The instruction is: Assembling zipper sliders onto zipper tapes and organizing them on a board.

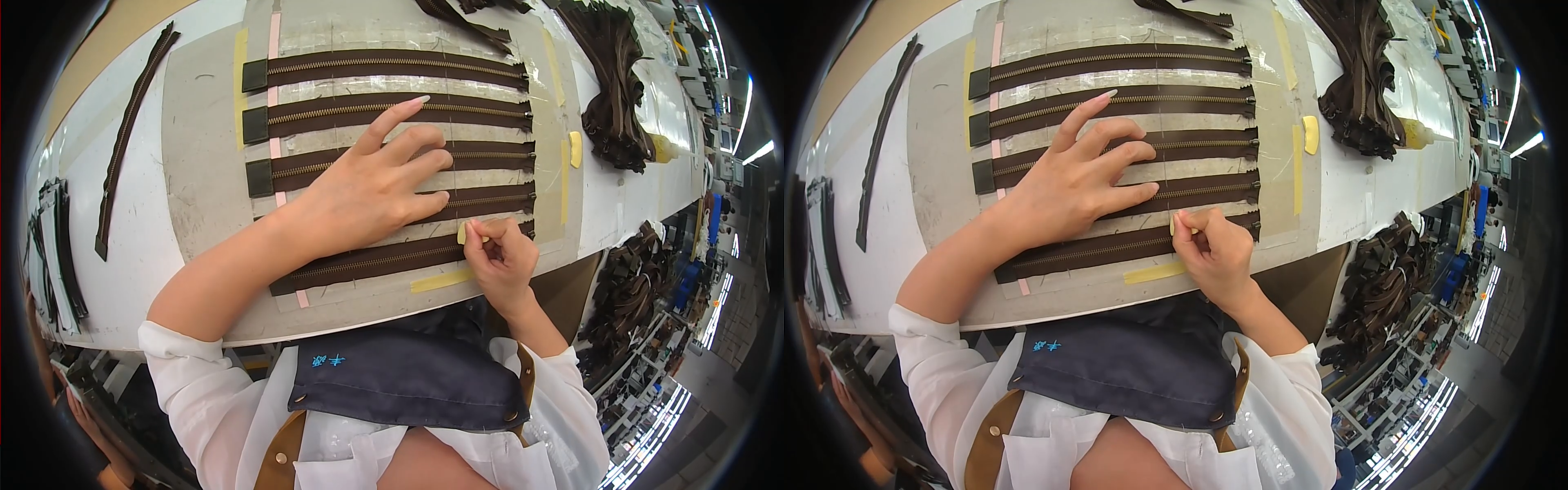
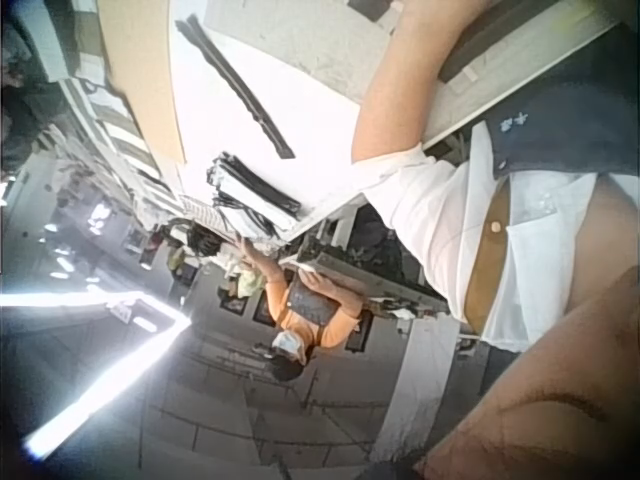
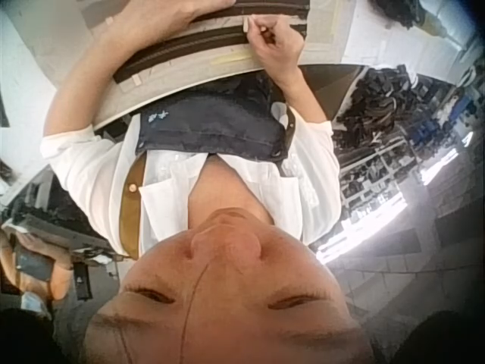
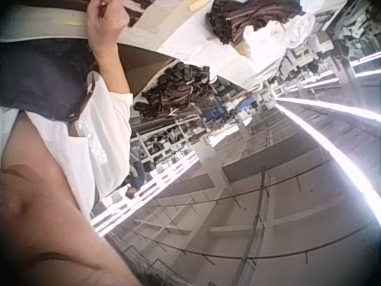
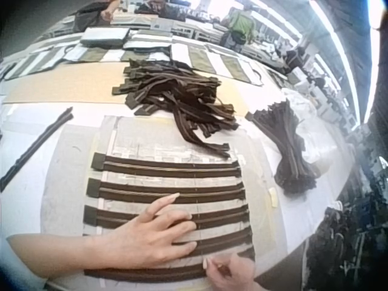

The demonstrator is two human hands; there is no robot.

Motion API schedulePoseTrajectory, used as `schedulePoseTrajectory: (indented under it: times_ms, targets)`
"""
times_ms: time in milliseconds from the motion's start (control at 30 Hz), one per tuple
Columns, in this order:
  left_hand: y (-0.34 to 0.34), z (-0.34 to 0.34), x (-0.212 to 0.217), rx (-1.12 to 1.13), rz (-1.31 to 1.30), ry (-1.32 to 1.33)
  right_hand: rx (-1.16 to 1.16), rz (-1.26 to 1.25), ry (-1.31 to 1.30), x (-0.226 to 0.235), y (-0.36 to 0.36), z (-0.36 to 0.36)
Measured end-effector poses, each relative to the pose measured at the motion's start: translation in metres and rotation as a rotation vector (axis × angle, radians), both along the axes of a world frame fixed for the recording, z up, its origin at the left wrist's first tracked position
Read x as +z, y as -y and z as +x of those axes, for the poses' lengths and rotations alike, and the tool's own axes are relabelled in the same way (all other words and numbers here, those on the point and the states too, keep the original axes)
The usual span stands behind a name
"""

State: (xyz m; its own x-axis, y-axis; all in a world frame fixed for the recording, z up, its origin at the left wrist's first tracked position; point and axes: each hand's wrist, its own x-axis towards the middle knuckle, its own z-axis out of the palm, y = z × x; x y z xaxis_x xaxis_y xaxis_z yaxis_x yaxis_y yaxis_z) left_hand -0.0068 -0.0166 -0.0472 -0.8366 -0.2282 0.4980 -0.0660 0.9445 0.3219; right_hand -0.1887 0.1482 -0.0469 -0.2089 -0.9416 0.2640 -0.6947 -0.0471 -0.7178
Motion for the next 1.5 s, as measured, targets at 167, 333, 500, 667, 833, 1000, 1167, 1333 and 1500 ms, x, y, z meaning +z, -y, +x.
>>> schedulePoseTrajectory:
  times_ms: [167, 333, 500, 667, 833, 1000, 1167, 1333, 1500]
  targets:
    - [0.000, -0.001, 0.000, -0.003, 0.001, -0.001, -0.022, -0.030, -0.039, -0.001, 0.001, 0.002]
    - [0.000, -0.001, 0.000, 0.000, -0.007, 0.006, -0.084, -0.041, 0.005, -0.006, 0.001, 0.004]
    - [-0.001, -0.001, 0.000, 0.004, -0.005, 0.010, -0.152, -0.039, 0.189, -0.008, -0.002, 0.003]
    - [-0.001, -0.001, 0.001, 0.002, -0.012, 0.012, -0.165, -0.061, 0.316, 0.001, -0.006, 0.003]
    - [0.000, 0.000, 0.002, -0.005, -0.015, 0.015, -0.133, 0.108, 0.263, 0.009, -0.021, 0.001]
    - [0.000, 0.000, 0.001, -0.002, -0.015, 0.009, -0.072, 0.324, 0.302, 0.024, -0.022, -0.005]
    - [0.000, 0.000, 0.000, 0.001, -0.017, 0.007, -0.019, 0.408, 0.328, 0.026, -0.019, -0.008]
    - [0.000, 0.000, 0.001, -0.006, -0.010, 0.000, -0.010, 0.407, 0.300, 0.027, -0.017, -0.006]
    - [0.000, 0.000, 0.000, -0.005, -0.014, -0.002, -0.008, 0.400, 0.276, 0.025, -0.018, -0.006]
